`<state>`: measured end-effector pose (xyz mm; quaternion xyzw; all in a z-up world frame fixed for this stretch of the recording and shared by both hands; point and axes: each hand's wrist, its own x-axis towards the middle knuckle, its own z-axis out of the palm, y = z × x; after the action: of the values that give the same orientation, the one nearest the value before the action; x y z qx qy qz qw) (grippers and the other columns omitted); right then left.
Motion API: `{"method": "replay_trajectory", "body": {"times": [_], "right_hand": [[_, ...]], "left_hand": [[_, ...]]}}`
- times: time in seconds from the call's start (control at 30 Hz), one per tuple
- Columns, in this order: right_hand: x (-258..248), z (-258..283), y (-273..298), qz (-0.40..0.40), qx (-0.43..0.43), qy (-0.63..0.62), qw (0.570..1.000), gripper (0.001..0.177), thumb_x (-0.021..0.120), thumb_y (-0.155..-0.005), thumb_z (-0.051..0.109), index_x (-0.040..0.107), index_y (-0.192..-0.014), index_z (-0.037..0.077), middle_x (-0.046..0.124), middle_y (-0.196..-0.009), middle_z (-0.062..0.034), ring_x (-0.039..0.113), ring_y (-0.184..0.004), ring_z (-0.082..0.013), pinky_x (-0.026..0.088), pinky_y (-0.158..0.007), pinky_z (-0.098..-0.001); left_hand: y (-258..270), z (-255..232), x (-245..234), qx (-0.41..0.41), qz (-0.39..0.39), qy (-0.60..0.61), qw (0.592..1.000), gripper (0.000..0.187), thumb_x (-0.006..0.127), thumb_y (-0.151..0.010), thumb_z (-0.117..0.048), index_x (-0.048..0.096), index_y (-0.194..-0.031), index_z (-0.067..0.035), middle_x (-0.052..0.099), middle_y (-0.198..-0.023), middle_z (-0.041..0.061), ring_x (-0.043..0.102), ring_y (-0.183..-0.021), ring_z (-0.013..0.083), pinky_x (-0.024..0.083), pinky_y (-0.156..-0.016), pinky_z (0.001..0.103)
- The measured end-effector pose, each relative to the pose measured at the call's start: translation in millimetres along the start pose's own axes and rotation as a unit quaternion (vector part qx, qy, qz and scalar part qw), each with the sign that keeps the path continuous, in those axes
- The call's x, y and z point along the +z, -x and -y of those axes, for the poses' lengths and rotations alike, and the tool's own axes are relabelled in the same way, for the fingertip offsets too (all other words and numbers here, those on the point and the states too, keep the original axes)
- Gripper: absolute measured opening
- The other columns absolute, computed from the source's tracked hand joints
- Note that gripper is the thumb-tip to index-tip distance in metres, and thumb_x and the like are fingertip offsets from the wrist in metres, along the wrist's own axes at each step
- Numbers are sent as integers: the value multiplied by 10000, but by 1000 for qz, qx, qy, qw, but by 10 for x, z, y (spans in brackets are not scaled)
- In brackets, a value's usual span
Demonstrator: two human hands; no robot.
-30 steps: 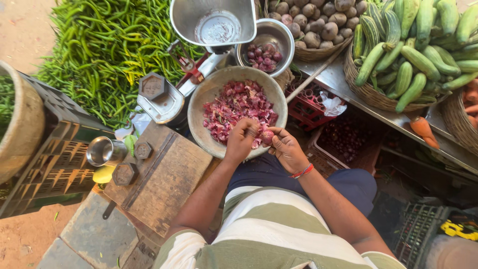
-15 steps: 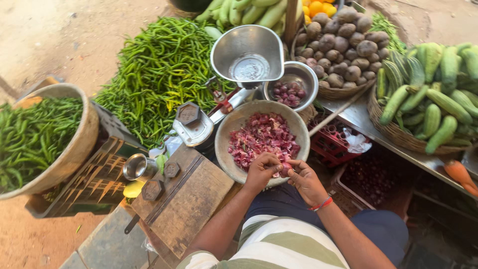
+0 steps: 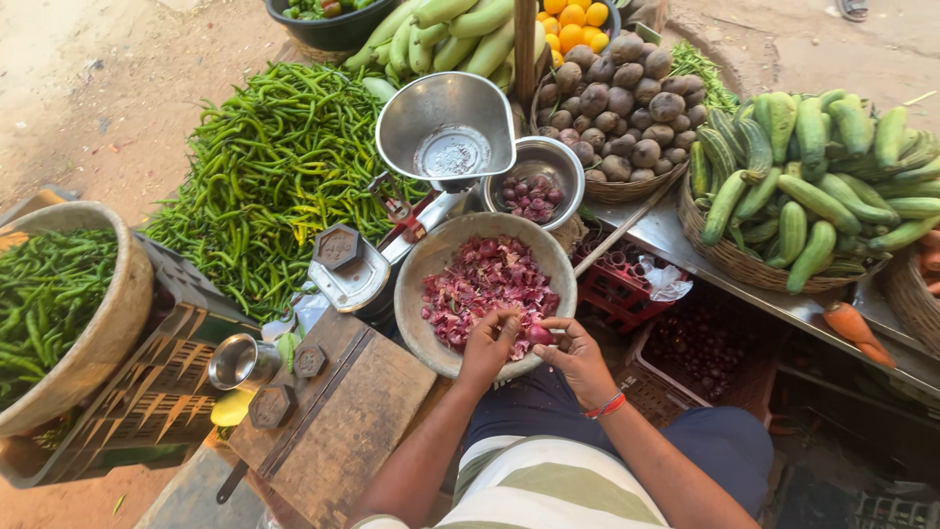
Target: The person peels red onions by hand, removing the outer skins and placing them into a bowl. The person handles the onions one at a time, separating the skins from the bulbs.
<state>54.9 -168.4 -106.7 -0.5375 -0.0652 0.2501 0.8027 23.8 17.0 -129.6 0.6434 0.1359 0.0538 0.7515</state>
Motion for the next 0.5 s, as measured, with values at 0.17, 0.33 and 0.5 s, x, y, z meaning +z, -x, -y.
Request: {"method": "replay_trajectory", "body": {"times": [0.17,0.33,0.5], "right_hand": [[30,-2,31,15,-57,52,997,426,805,-807,-22,634,-1188,58,653,-1149,-40,625,-1028,-105,516,-834,-257],[28,-22,36,30,-108,72,991,418,824,-799,-40,637,-1161,52,597,-1217,-41,618,-1085,-119,535,-954,-279],[13,-32,62,17,-79,61,995,440,813,-818,-35,632,-1207,59,595,-1194,-24,592,-1079,-114,529,-929,-283]], "left_hand": [[92,11,17,-40,43,46,997,141,753,-929,-89,708,-1053,-40,654,-799,-29,553,-673,37,450,-591,216],[61,79,4,-5,41,102,994,69,720,-976,-94,682,-959,-39,615,-774,-43,501,-658,37,403,-587,204],[60,169,51,-1,38,75,996,72,664,-1009,-121,639,-965,-70,603,-817,-54,512,-690,25,435,-614,195]]}}
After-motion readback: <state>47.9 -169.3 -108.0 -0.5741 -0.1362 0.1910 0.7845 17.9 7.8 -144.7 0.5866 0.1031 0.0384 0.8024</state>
